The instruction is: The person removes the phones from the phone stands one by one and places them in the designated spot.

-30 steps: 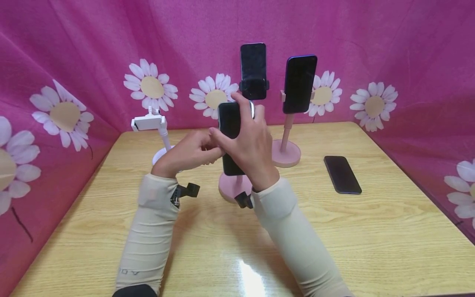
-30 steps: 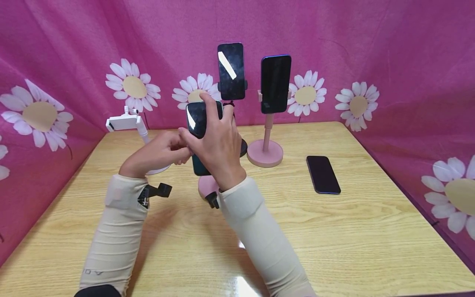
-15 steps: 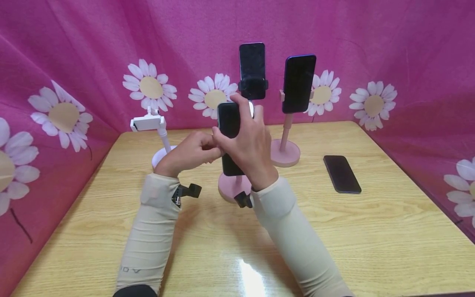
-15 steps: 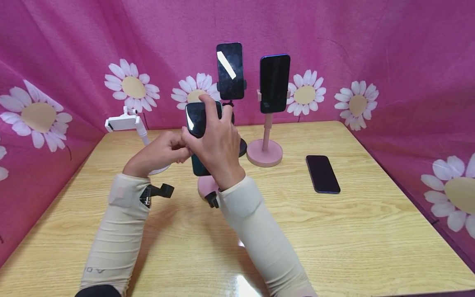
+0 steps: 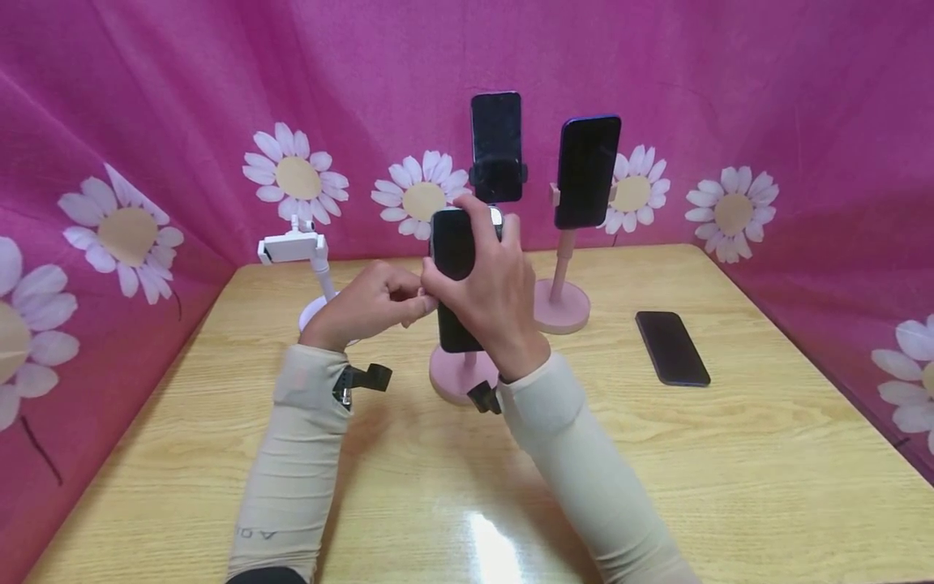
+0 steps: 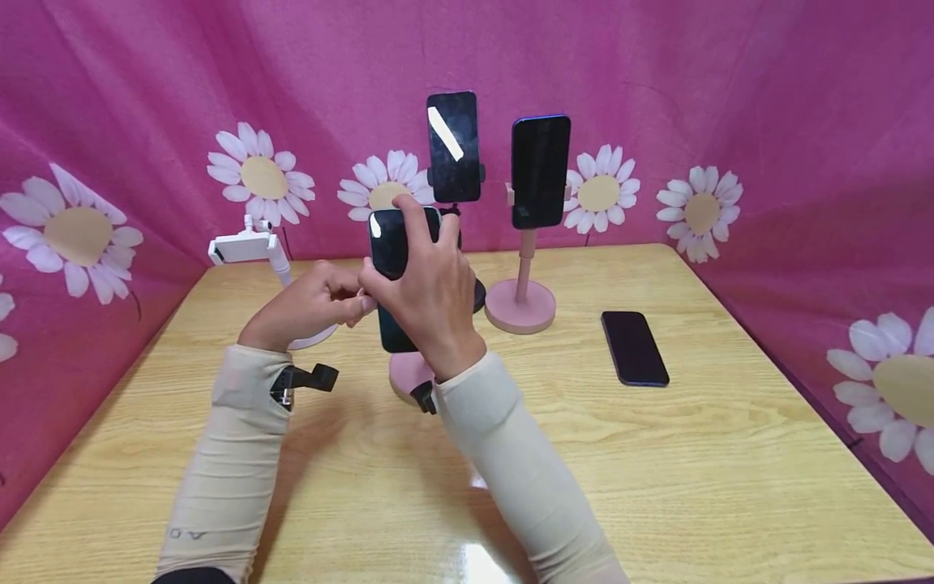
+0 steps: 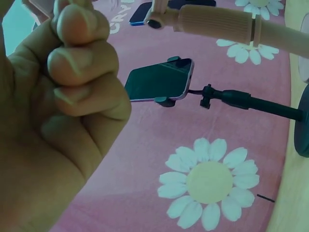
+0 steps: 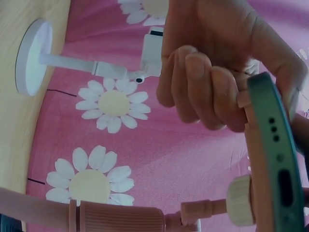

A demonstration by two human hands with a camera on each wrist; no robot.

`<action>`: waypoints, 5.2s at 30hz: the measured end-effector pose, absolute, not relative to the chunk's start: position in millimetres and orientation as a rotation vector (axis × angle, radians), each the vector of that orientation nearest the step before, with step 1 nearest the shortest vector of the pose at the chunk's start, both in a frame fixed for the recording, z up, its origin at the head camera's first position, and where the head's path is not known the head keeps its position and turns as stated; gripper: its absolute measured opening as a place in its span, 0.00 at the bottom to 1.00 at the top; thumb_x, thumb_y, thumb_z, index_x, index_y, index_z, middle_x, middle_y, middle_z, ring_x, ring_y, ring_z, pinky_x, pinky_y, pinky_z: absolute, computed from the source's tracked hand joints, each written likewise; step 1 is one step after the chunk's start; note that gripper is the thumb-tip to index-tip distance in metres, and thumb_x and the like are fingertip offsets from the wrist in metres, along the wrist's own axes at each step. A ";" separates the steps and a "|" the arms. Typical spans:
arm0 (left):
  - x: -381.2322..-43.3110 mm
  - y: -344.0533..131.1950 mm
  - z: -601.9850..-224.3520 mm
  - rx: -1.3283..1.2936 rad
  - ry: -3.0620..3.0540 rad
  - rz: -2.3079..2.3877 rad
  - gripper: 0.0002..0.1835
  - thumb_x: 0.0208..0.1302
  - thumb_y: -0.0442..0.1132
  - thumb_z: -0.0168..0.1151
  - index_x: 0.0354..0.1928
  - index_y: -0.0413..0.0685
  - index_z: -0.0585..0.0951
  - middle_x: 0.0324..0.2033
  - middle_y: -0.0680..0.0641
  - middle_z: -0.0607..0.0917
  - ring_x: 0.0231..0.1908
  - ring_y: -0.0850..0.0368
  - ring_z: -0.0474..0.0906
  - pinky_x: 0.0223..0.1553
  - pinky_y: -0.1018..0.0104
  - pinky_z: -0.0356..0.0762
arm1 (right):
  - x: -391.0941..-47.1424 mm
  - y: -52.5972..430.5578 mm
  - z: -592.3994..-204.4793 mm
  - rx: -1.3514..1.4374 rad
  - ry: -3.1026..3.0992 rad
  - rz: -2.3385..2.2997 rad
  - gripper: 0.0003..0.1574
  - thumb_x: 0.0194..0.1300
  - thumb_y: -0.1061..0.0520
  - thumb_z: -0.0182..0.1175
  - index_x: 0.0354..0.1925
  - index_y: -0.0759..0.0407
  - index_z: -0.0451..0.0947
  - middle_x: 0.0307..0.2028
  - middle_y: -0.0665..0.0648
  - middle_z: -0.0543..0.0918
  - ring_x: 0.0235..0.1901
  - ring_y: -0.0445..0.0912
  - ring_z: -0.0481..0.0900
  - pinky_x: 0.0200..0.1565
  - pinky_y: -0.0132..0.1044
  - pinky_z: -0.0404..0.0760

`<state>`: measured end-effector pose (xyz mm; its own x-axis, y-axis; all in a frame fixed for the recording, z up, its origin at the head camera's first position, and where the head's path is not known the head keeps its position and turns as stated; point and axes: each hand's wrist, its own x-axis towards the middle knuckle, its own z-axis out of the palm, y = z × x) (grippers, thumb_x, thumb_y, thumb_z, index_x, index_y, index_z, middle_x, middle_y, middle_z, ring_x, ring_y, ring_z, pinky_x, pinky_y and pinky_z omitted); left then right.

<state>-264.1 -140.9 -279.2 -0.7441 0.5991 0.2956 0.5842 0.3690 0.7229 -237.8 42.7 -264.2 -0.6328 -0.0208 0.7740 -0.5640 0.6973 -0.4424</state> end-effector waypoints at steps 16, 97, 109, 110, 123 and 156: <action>-264.2 -139.9 -276.6 1.144 2.583 1.289 0.13 0.63 0.44 0.60 0.22 0.50 0.80 0.18 0.47 0.75 0.19 0.50 0.68 0.21 0.62 0.67 | -235.1 56.0 -263.1 0.538 -2.117 1.116 0.43 0.47 0.45 0.71 0.61 0.47 0.68 0.40 0.55 0.74 0.37 0.45 0.72 0.31 0.37 0.78; -255.7 -133.9 -269.7 0.981 2.551 1.253 0.12 0.68 0.45 0.58 0.32 0.45 0.81 0.24 0.46 0.79 0.26 0.51 0.75 0.28 0.62 0.75 | -205.2 143.0 -232.8 0.666 -2.110 1.305 0.34 0.51 0.67 0.67 0.55 0.67 0.65 0.44 0.63 0.76 0.41 0.49 0.74 0.42 0.46 0.76; -256.1 -132.5 -271.0 0.977 2.537 1.261 0.13 0.68 0.45 0.57 0.29 0.45 0.79 0.23 0.45 0.78 0.26 0.51 0.74 0.28 0.60 0.76 | -249.9 194.4 -265.1 0.283 -2.385 1.271 0.38 0.53 0.48 0.71 0.57 0.51 0.63 0.46 0.56 0.75 0.44 0.50 0.72 0.45 0.50 0.73; -256.0 -132.6 -271.0 0.972 2.541 1.257 0.13 0.68 0.45 0.57 0.29 0.45 0.79 0.24 0.45 0.78 0.26 0.51 0.74 0.28 0.60 0.76 | -251.9 197.6 -268.7 0.256 -2.428 1.243 0.38 0.54 0.48 0.70 0.58 0.52 0.62 0.46 0.57 0.74 0.43 0.51 0.72 0.45 0.51 0.74; -255.2 -131.7 -270.3 0.924 2.525 1.254 0.12 0.68 0.46 0.57 0.34 0.45 0.81 0.25 0.44 0.79 0.28 0.50 0.75 0.32 0.54 0.77 | -298.2 237.6 -324.0 -0.155 -3.035 1.047 0.54 0.57 0.40 0.66 0.68 0.59 0.47 0.55 0.72 0.67 0.47 0.65 0.70 0.45 0.60 0.79; -256.8 -131.6 -270.1 0.906 2.534 1.250 0.11 0.68 0.45 0.58 0.37 0.44 0.82 0.27 0.44 0.79 0.29 0.49 0.75 0.32 0.61 0.77 | -309.0 239.7 -373.9 -0.301 -3.323 0.502 0.54 0.55 0.36 0.62 0.66 0.65 0.54 0.50 0.76 0.69 0.45 0.67 0.70 0.45 0.65 0.73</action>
<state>-256.8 -131.6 -270.1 -0.7998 0.5907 0.1072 0.4445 0.4626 0.7671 -309.0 239.7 -373.9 -0.9574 0.1391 -0.2532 0.2078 0.9405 -0.2687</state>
